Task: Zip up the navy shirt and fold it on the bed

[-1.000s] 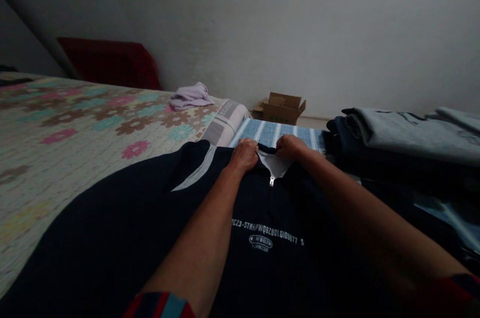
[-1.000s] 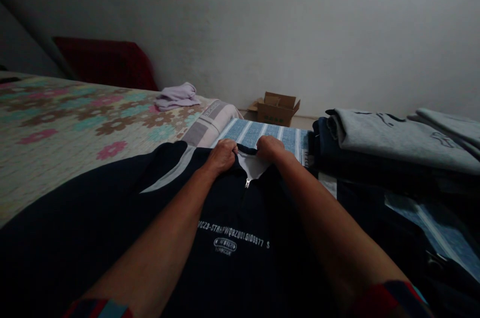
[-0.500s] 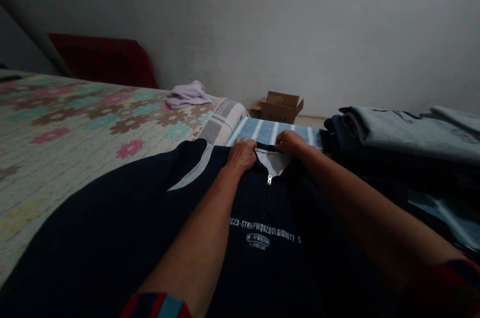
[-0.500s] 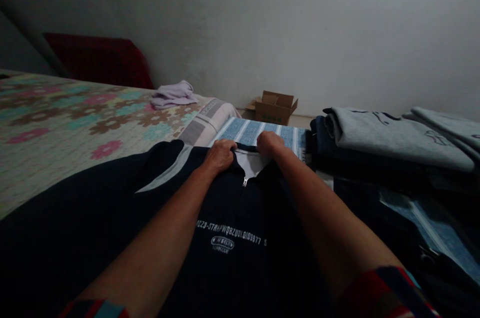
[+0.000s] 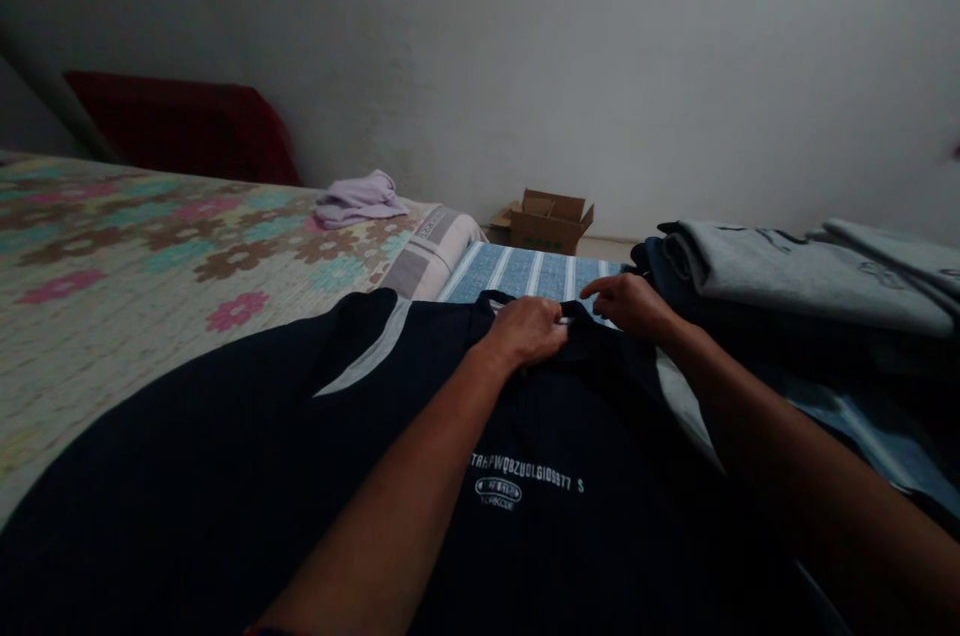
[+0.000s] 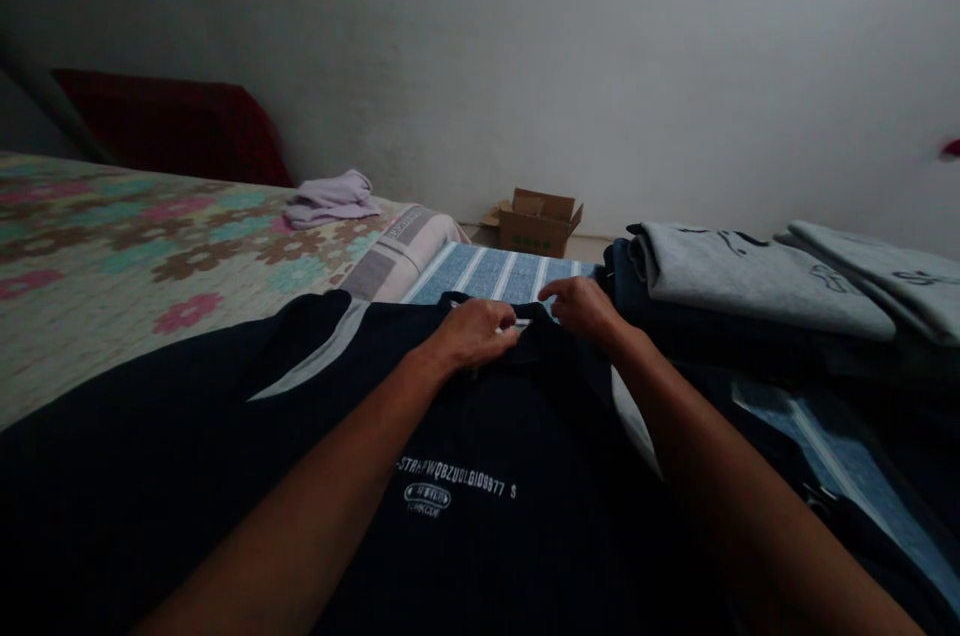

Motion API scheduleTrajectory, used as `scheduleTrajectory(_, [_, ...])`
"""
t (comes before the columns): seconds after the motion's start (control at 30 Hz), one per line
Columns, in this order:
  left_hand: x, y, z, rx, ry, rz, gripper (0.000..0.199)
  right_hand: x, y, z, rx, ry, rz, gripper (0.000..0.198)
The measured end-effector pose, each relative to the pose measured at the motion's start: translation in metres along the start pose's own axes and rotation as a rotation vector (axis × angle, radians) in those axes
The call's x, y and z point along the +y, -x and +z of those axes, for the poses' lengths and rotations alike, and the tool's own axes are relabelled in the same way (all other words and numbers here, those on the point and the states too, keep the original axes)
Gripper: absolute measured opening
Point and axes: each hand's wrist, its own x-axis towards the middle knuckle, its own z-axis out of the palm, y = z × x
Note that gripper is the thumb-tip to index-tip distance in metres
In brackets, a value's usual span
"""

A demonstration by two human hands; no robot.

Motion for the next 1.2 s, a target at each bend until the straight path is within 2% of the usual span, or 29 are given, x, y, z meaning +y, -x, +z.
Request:
scheduleTrajectory(0.1, [0.015, 0.003, 0.006, -0.087, 0.007, 0.039, 0.035, -0.006, 0.0, 0.001, -0.146, 0.08, -0.087, 0.044])
scheduleTrajectory(0.17, [0.018, 0.004, 0.009, -0.119, 0.005, 0.019, 0.046, -0.01, -0.003, 0.002, -0.285, 0.09, -0.107, 0.052])
scheduleTrajectory(0.27, [0.016, 0.004, 0.012, -0.136, 0.033, -0.018, 0.051, -0.014, -0.01, 0.005, -0.457, 0.07, -0.078, 0.059])
scheduleTrajectory(0.33, [0.012, 0.002, 0.014, -0.141, 0.072, -0.008, 0.049, -0.015, -0.014, 0.007, -0.507, 0.042, -0.046, 0.056])
scheduleTrajectory(0.53, [0.002, -0.004, 0.021, -0.09, 0.287, -0.02, 0.044, -0.01, -0.019, 0.013, -0.538, -0.041, 0.026, 0.042])
scheduleTrajectory(0.67, [-0.001, -0.008, 0.022, -0.083, 0.346, -0.039, 0.038, -0.008, -0.017, 0.011, -0.547, -0.079, 0.048, 0.037])
scheduleTrajectory(0.9, [-0.003, -0.007, 0.024, -0.083, 0.586, -0.074, 0.039, -0.017, -0.003, -0.001, -0.593, -0.081, 0.0, 0.058])
scheduleTrajectory(1.0, [-0.002, -0.005, 0.021, -0.135, 0.707, -0.117, 0.045, -0.018, -0.002, 0.001, -0.66, -0.095, 0.044, 0.045])
scheduleTrajectory(1.1, [-0.001, -0.002, 0.013, -0.231, 0.802, -0.135, 0.05, -0.016, -0.003, 0.006, -0.656, -0.092, 0.033, 0.033])
scheduleTrajectory(1.2, [-0.001, 0.001, 0.004, -0.364, 0.76, -0.054, 0.06, -0.013, -0.006, 0.009, -0.645, -0.083, 0.032, 0.029])
